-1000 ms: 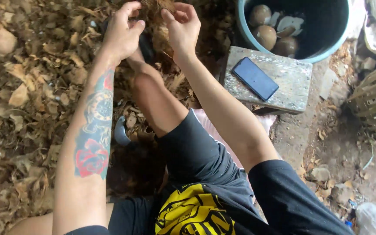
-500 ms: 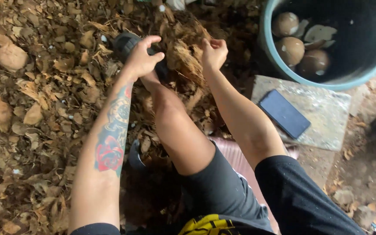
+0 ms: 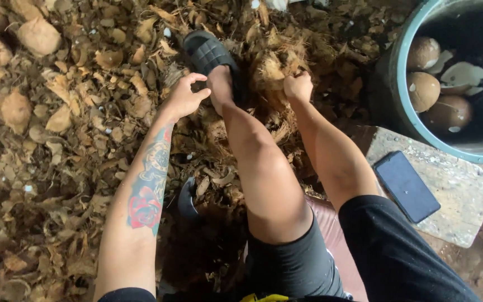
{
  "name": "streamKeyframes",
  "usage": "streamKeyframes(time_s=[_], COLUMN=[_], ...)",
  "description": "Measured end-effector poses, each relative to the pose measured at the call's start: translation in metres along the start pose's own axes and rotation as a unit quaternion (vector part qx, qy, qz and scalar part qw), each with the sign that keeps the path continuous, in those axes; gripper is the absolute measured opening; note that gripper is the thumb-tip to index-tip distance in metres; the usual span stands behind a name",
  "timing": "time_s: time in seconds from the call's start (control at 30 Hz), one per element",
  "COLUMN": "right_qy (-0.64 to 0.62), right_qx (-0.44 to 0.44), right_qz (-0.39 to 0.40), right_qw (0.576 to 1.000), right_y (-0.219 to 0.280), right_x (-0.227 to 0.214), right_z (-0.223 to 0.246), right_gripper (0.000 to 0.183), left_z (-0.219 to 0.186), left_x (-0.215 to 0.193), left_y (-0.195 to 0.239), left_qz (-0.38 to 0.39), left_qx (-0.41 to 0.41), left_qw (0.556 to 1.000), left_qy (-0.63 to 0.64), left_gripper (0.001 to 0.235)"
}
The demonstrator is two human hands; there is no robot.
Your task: The person sits cross-legged and uses a curved knife to peel the fibrous husk off coconuts. They rotate each coconut while striking and scraping away the husk, then place the peeled coconut into a nearby container. The process is repeated for multiple coconuts.
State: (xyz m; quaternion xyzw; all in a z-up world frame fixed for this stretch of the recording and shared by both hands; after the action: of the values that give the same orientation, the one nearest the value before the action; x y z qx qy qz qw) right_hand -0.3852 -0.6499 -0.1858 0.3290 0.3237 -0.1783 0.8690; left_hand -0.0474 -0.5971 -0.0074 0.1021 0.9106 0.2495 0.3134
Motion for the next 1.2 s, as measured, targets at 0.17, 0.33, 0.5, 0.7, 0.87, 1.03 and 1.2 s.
streamKeyframes(time_s=[0.17,0.33,0.5,0.7,0.87,1.03,1.2], right_qy=[0.143,0.149,-0.005,0.024,0.318,0.441,0.41], right_qx=[-0.003,-0.087,-0.462,-0.518,-0.276,-0.194,-0.231], right_qz=[-0.174,-0.083,0.085,0.537,0.64,0.54,0.506], right_qw=[0.974,0.981,0.883,0.665,0.643,0.69,0.723], right_y=[-0.024,0.022,0.119,0.392,0.502,0.455,0.429], right_x=[0.012,-0.025,-0.044,-0.03,0.025,0.102,0.154], right_z=[0.009,0.112,0.249,0.235,0.074,-0.111,-0.186], right_gripper=[0.046,0.059,0.023,0.01,0.016,0.072,0.062], left_z=[0.033,0.083,0.167,0.238,0.255,0.255,0.228], left_x=[-0.022,-0.045,-0.047,0.006,0.105,0.16,0.144], left_y=[0.077,0.195,0.326,0.432,0.468,0.468,0.479], left_qz=[-0.089,-0.162,-0.287,-0.223,-0.231,-0.215,-0.229], left_qx=[-0.024,-0.04,-0.129,-0.33,-0.374,-0.397,-0.352], left_qw=[0.994,0.976,0.924,0.913,0.872,0.839,0.837], left_qy=[0.064,0.137,0.217,0.094,0.216,0.304,0.35], left_gripper=[0.048,0.049,0.044,0.044,0.073,0.114,0.113])
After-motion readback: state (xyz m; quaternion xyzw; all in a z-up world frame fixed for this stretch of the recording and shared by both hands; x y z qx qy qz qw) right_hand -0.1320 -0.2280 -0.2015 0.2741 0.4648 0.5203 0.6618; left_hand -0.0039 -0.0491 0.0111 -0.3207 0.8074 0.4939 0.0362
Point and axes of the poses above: each hand's wrist, its own y-axis away from the middle knuckle, its own x-axis out of the palm, z = x × y, the point moved 5 cm from there along -y, towards the middle knuckle, and after that the axes turned 1 degree about y, right-handed, at the moved point
